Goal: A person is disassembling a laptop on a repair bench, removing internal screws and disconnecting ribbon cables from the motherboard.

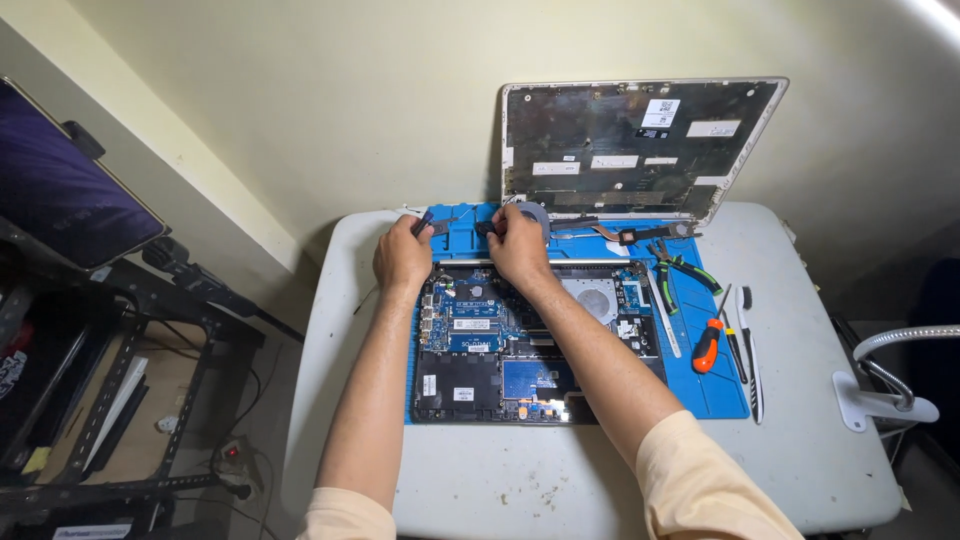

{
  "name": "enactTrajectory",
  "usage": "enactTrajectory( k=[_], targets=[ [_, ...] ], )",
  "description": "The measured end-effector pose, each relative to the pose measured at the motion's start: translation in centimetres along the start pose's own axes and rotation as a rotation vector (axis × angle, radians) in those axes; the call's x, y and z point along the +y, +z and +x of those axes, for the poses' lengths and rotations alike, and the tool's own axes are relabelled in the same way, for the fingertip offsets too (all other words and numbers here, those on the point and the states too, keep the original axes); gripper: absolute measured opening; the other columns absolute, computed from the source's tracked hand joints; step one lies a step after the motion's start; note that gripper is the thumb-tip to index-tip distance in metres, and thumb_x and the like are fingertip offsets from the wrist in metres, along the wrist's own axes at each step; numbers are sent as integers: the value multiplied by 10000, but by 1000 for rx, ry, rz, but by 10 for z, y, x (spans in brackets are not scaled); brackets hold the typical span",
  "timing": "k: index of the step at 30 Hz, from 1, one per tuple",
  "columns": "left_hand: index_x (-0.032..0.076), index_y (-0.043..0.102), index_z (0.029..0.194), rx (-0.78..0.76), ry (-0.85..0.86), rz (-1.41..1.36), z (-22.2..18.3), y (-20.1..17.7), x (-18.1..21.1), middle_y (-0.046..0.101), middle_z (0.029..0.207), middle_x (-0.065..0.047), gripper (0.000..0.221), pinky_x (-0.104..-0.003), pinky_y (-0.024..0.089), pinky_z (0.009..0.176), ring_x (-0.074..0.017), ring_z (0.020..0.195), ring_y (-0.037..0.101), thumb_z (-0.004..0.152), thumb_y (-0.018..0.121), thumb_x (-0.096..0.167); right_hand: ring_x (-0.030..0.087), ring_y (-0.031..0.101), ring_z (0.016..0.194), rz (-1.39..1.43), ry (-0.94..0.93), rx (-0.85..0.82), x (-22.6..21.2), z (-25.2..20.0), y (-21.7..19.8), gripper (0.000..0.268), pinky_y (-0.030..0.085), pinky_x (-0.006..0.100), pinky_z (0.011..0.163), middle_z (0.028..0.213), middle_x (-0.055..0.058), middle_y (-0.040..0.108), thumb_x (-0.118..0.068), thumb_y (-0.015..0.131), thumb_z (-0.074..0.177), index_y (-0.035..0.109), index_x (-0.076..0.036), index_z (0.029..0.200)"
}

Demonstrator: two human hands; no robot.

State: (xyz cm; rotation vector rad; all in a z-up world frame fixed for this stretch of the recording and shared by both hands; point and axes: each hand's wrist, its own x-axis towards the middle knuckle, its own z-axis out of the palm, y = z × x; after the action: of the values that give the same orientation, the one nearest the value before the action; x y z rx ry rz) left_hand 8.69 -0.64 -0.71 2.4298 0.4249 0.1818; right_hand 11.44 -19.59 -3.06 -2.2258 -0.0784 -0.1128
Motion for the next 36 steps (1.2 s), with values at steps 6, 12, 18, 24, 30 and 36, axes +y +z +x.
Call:
enactTrajectory(
  k=[6,12,18,24,30,36],
  targets=[
    [176,761,1079,36,3,40,4,1,0,775,995,-93,176,-487,568,867,-337,1025,726,988,688,307,345,760,942,-156,-50,-16,-4,-1,-3,172,625,447,793,957,143,775,-148,707,907,697,-86,1067],
    [138,760,1107,31,80,99,1,2,-10,739,1008,-110,221,-480,578,850,-338,1011,711,999,677,312,342,746,907,-375,-203,4,3,-4,-12,116,638,410,749,949,149,734,-100,702,918,743,-76,1024],
    [76,739,1088,194,205,7,-37,-42,23,703,989,-129,223,-466,579,802,-349,986,692,1039,626,262,389,718,882,-218,-247,-80,-16,-52,-67,191,592,502,768,830,110,738,-247,701,945,681,-137,1099],
    [57,752,908,155,392,-567,-86,-101,44,691,817,-149,351,-399,547,709,-273,739,649,1092,501,222,303,608,548,-122,-61,-43,5,-109,-134,333,482,408,605,529,137,623,-305,651,1031,747,-75,811],
    [28,702,825,84,207,-944,-88,-88,22,613,664,-102,529,-189,424,485,-110,521,512,1105,386,347,343,609,551,-291,-82,136,60,-135,-160,266,497,412,601,515,74,580,-313,719,1014,734,-119,833],
    [92,536,861,79,161,-1178,-78,-54,-9,660,723,-141,389,-206,381,531,-146,530,579,1142,372,305,235,677,625,-509,-250,226,89,-144,-161,127,537,334,616,599,4,662,-348,752,972,768,-239,908]
  ],
)
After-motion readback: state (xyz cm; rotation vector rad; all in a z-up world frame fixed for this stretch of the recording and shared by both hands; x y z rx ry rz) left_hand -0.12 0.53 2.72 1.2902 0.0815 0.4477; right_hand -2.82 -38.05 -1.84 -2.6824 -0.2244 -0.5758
